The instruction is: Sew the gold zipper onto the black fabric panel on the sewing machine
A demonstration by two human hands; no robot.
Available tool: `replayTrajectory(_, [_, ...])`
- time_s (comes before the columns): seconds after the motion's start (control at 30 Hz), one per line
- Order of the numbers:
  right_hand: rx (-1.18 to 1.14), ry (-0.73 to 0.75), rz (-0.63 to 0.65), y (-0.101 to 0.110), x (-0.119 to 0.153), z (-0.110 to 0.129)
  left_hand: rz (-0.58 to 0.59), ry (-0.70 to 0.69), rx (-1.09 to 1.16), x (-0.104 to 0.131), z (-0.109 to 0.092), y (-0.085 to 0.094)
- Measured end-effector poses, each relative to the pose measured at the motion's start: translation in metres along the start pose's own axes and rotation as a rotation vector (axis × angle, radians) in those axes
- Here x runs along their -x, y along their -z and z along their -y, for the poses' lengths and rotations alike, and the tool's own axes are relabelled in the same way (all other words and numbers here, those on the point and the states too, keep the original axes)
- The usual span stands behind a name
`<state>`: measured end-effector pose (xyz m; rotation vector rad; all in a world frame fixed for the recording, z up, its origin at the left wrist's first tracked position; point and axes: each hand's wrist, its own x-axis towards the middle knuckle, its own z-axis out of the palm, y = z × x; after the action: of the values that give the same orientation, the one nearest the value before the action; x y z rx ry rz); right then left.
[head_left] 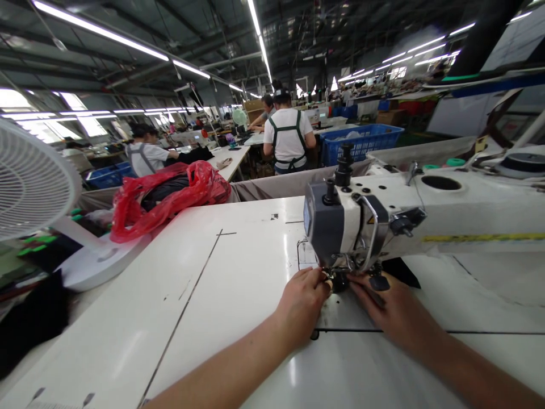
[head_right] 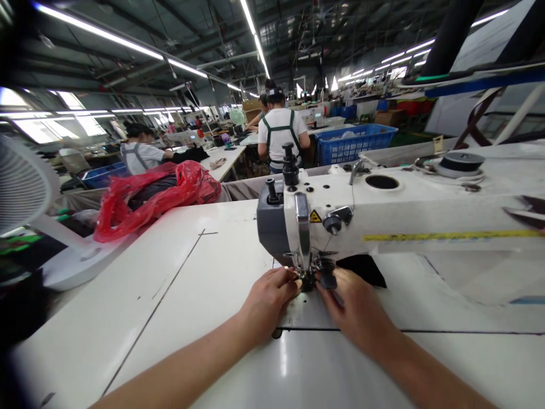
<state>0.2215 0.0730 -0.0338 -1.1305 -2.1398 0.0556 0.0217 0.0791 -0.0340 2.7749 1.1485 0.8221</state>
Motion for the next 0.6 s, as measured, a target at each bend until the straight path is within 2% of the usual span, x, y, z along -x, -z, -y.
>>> replayTrajectory(0.1, [0.030,-0.195,-0.109,-0.007,0.000,0.001,0.005,0.017,0.009,0.001,0.001,-0.002])
replayTrajectory(0.17, [0.019,-0.245,-0.117,-0.013,0.001,0.002,0.010,0.029,0.010,0.001,0.002,-0.003])
replayTrajectory(0.27, [0.012,-0.175,-0.056,-0.019,0.003,0.003,0.017,0.031,0.002,0.002,0.002,-0.004])
replayTrajectory(0.4, [0.174,-0.003,-0.014,-0.016,0.004,0.008,0.016,0.021,0.015,0.001,0.001,-0.002])
replayTrajectory(0.5, [0.319,0.050,0.026,-0.011,0.003,0.009,-0.010,0.023,0.041,0.001,0.000,-0.002])
replayTrajectory(0.6, [0.368,0.082,0.003,-0.011,0.002,0.005,-0.054,0.047,0.059,0.001,0.001,-0.004])
